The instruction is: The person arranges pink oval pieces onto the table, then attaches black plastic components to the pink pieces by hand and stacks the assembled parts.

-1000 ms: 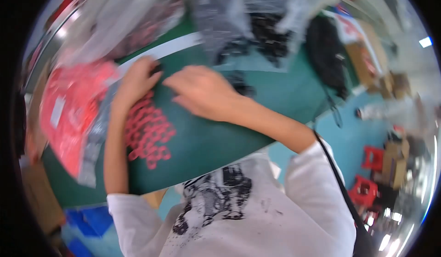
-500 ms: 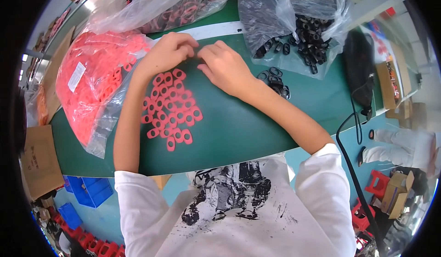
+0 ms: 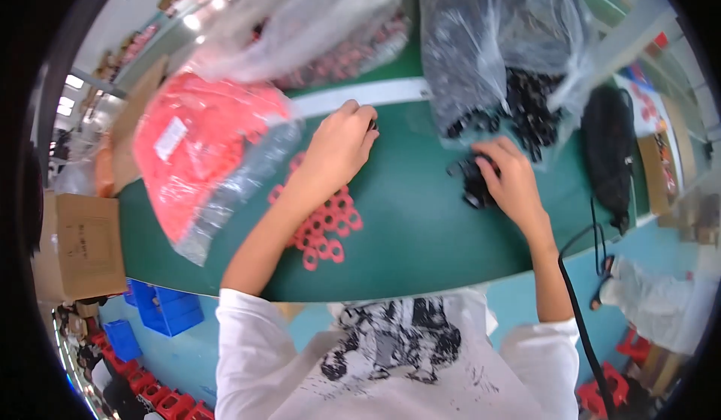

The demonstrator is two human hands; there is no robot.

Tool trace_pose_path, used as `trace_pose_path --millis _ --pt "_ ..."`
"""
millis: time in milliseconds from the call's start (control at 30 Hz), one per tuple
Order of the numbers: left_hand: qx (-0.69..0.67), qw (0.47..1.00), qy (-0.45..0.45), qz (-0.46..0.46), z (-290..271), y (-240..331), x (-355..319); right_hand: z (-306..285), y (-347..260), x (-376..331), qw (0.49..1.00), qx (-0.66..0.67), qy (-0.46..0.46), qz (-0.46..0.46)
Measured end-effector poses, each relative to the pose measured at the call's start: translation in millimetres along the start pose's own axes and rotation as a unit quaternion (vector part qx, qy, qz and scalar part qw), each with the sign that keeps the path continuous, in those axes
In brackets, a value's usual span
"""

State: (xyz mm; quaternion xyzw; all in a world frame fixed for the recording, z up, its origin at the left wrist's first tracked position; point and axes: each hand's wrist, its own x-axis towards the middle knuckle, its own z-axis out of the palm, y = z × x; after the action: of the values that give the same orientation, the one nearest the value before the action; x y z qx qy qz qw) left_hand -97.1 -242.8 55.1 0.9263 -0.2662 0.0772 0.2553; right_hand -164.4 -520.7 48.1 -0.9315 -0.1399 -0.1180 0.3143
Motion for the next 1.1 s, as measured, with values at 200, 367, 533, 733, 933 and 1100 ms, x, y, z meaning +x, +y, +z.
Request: trace_pose_path --millis 200,367,533,733,933,1100 --pt "0.074 0.974 0.215 -0.009 -124 -54 81 -9 7 13 0.992 0.047 -0.116 0.018" --pt "0.238 0.916 0.317 0.053 -120 -92 99 3 25 21 0.992 0.02 -0.091 -0.088" --pt "0.034 0.987 0.154 0.035 -67 -36 15 4 24 26 0.992 0.04 -0.113 -0.049" --pt "-0.068 0.995 0.071 -0.026 -23 -84 -34 0 18 29 0.992 0.055 -0.108 -0.016" --pt "-0.092 0.986 0.123 -0.062 -22 -111 -49 2 0 50 0.975 0.005 -0.21 -0.076" --pt "-0.085 0.984 0.148 -0.052 -10 -116 -47 15 5 52 0.979 0.008 -0.188 -0.071"
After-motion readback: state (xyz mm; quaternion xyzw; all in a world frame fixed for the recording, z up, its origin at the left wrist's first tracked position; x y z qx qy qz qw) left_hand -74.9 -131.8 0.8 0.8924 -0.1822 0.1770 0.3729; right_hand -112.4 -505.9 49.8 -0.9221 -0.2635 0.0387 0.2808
